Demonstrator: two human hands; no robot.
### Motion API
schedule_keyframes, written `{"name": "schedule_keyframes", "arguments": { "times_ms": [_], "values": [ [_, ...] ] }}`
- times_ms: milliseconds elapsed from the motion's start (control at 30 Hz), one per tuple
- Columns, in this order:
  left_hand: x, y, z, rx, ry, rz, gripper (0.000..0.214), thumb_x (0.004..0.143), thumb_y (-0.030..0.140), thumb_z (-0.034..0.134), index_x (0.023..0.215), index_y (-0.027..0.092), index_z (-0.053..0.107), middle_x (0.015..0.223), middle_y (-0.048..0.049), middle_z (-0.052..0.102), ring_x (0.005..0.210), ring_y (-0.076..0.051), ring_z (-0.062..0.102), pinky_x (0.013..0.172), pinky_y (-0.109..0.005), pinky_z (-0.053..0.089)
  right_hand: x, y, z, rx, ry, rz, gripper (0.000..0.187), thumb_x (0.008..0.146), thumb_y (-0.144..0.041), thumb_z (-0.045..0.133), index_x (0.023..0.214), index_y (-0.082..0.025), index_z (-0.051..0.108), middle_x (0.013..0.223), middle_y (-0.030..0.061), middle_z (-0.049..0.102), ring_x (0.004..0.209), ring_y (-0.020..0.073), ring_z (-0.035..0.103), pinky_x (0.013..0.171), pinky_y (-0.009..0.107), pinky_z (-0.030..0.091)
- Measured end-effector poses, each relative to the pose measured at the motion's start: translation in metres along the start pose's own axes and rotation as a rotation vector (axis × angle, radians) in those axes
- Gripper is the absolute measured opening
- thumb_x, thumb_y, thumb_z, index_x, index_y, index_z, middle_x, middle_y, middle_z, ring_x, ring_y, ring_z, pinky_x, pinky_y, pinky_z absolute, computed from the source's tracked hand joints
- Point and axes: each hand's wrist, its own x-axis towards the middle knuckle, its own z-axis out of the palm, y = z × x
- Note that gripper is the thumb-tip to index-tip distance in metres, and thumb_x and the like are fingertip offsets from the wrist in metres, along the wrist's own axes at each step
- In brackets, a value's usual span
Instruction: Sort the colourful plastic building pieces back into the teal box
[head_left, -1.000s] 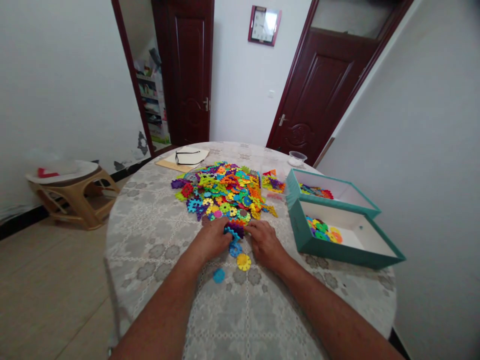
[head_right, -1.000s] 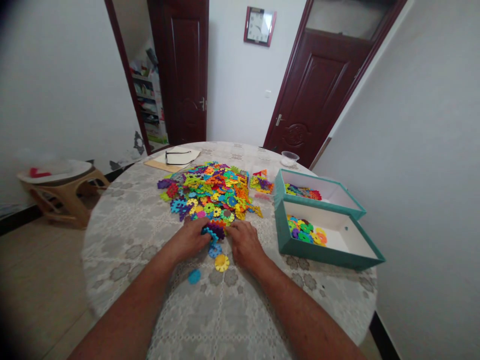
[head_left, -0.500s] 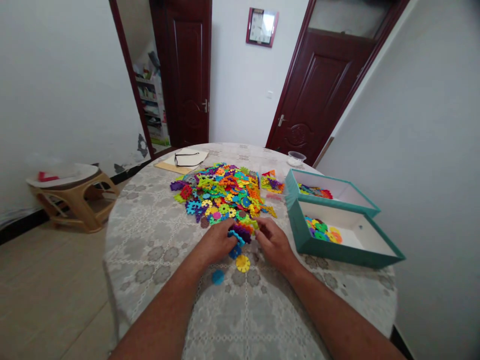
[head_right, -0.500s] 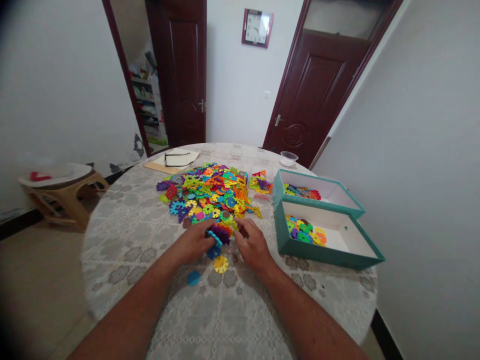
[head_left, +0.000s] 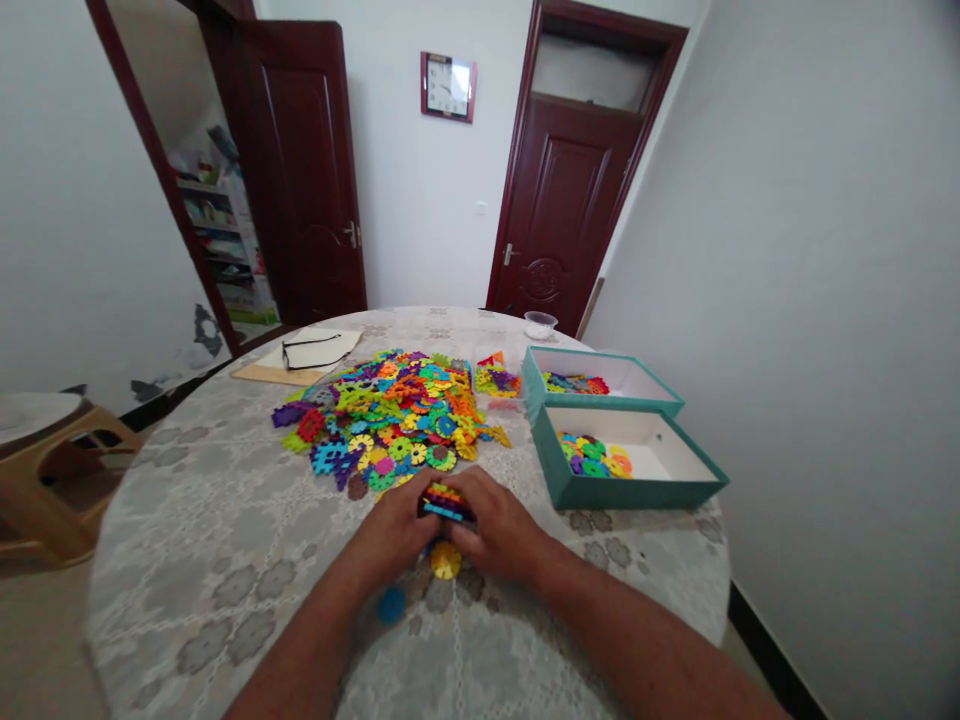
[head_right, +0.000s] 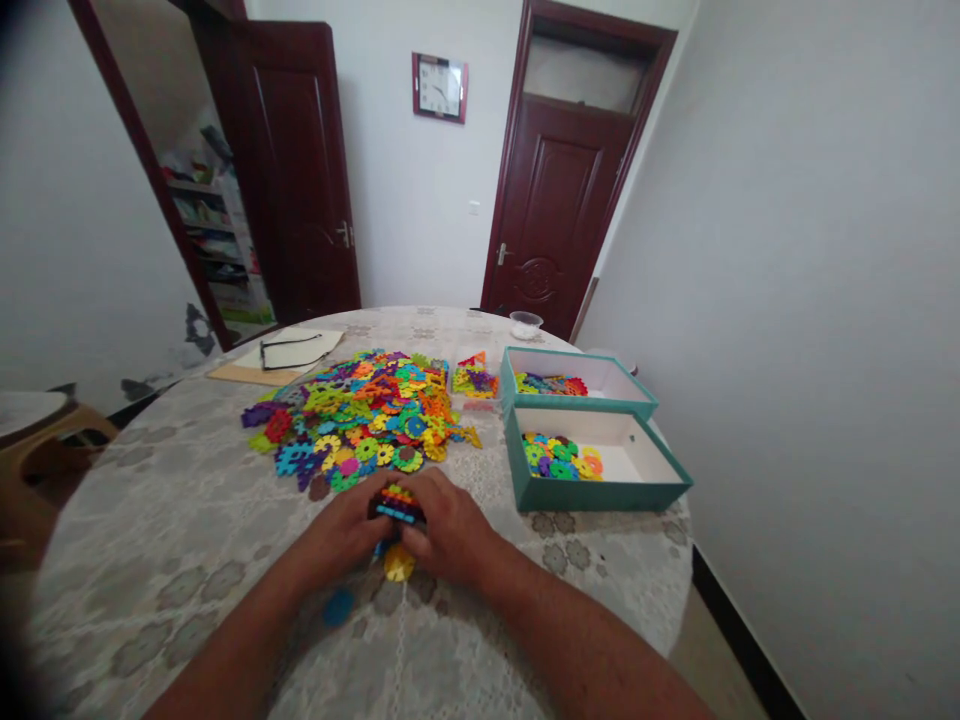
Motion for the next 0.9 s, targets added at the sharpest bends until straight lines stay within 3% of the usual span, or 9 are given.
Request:
{"name": "schedule_keyframes", "arguments": {
  "times_ms": [167,267,367,533,700,900],
  "values": [
    [0.000,0.004,-0.005,-0.140,-0.069,-0.021,0.045,0.079,0.031,0.067,0.123,0.020,0.070,0.105,-0.0062,0.077,0.095,-0.026,0.070,0.083,-0.035,0.056,0.005,-0.009,-0.024,0.046,0.086,0.098,0.054,0.081,-0.010,0.065,0.133,-0.026,0.063,0.114,0.0040,0.071,0.102,0.0217,0.067,0.092,0.033,0.054],
    [-0.001,0.004,-0.006,-0.166,-0.064,-0.064,0.048,0.086,0.040,0.065,0.129,0.019,0.068,0.109,-0.0076,0.077,0.090,-0.024,0.071,0.079,-0.034,0.057,0.007,-0.015,-0.054,0.097,0.012,0.225,0.051,0.084,-0.017,0.067,0.134,-0.027,0.065,0.093,-0.0012,0.072,0.077,0.0176,0.065,0.071,0.028,0.052],
    [0.001,0.002,-0.007,-0.132,-0.015,-0.066,0.047,0.088,0.045,0.063,0.126,0.019,0.069,0.108,-0.0080,0.076,0.089,-0.023,0.071,0.079,-0.033,0.057,0.009,-0.008,-0.090,0.097,-0.029,0.296,0.054,0.085,-0.021,0.069,0.138,-0.028,0.065,0.086,-0.0024,0.071,0.068,0.0156,0.063,0.060,0.025,0.048],
    [0.005,-0.004,-0.007,0.005,0.097,-0.049,0.039,0.089,0.046,0.062,0.114,0.020,0.075,0.089,-0.0055,0.076,0.082,-0.024,0.069,0.075,-0.034,0.053,0.023,0.042,-0.154,0.064,0.115,0.445,0.050,0.084,-0.023,0.067,0.134,-0.023,0.066,0.083,-0.0004,0.072,0.057,0.0146,0.063,0.050,0.023,0.047],
    [0.006,-0.007,-0.009,0.065,0.187,-0.021,0.032,0.089,0.044,0.059,0.103,0.022,0.076,0.088,-0.0051,0.077,0.084,-0.025,0.070,0.078,-0.035,0.052,0.050,0.099,-0.212,-0.197,0.347,0.730,0.047,0.084,-0.024,0.071,0.131,-0.018,0.066,0.080,0.0013,0.073,0.060,0.0155,0.066,0.055,0.023,0.050],
    [0.007,-0.011,-0.015,0.122,0.300,-0.079,0.030,0.091,0.043,0.055,0.100,0.021,0.075,0.086,-0.0044,0.077,0.080,-0.024,0.069,0.076,-0.034,0.051,0.060,0.143,-0.244,-0.401,0.457,0.880,0.040,0.082,-0.021,0.073,0.120,-0.011,0.073,0.087,0.0092,0.077,0.068,0.0180,0.069,0.067,0.026,0.051]
  ]
}}
